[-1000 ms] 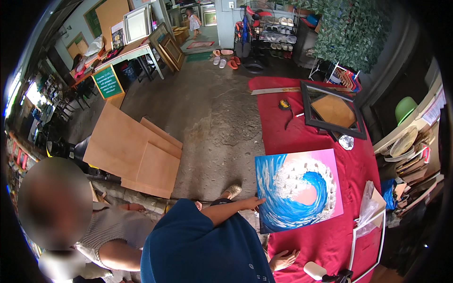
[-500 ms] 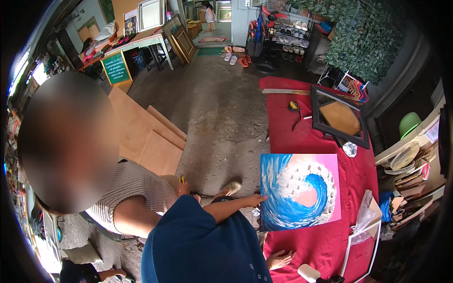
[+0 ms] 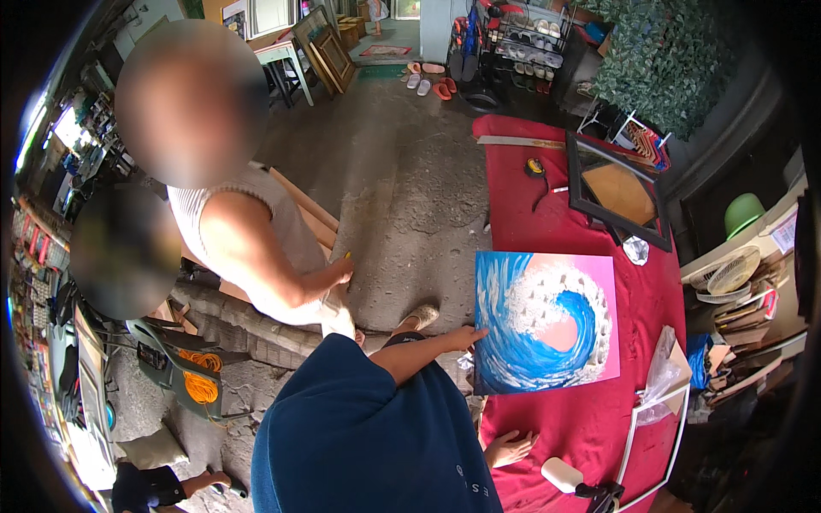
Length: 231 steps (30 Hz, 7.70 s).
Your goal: The person places a shopping bag on a shelf, walks through a cluttered art shop, and picks up a framed picture. They then move to an outdoor area, place the frame on a table, and pick up a rolled canvas and a painting, showing it to another person before placing it back down.
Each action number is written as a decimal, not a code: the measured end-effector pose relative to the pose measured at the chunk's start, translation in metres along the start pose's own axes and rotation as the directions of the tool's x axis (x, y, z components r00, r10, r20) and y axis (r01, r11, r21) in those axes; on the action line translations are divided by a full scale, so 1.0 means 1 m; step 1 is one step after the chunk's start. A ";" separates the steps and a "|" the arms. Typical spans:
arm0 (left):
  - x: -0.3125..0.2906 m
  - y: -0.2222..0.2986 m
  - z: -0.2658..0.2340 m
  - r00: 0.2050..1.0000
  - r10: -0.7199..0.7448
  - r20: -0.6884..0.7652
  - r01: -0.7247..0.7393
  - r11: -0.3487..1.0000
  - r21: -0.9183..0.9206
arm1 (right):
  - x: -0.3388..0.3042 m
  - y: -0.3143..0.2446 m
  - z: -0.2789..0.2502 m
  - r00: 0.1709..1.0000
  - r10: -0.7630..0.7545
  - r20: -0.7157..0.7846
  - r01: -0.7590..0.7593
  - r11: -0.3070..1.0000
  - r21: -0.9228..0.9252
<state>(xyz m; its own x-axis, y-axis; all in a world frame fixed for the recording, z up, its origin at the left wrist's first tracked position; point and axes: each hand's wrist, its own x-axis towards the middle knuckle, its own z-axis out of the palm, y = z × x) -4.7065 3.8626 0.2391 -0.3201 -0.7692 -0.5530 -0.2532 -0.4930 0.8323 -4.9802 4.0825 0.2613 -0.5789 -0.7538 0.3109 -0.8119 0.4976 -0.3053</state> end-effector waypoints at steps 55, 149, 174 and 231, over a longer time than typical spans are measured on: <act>-0.040 -0.083 -0.205 0.930 -0.359 0.079 0.315 0.890 0.330 | -0.234 -0.075 0.066 0.393 0.399 0.828 -0.881 0.423 0.214; 0.354 0.351 -0.107 0.850 0.165 0.501 0.172 0.812 -0.558 | -0.189 -0.304 0.096 0.039 0.890 0.455 -0.995 -0.008 0.102; 0.118 0.185 0.021 0.673 0.133 0.728 -0.494 0.813 0.308 | 0.014 -0.068 -0.060 0.260 0.879 -0.400 -0.769 0.439 0.465; 0.364 0.300 -0.011 0.949 0.158 -0.272 -0.313 0.384 -0.869 | 0.143 0.079 -0.002 0.740 0.616 -0.269 -0.611 0.784 0.112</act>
<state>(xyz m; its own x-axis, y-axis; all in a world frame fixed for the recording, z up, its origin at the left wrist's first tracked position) -4.8891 3.4301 0.2874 -0.0955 -0.9185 -0.3837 0.7958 -0.3020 0.5249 -5.1270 4.0151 0.2835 -0.9489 -0.1362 0.2847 -0.2741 0.8025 -0.5299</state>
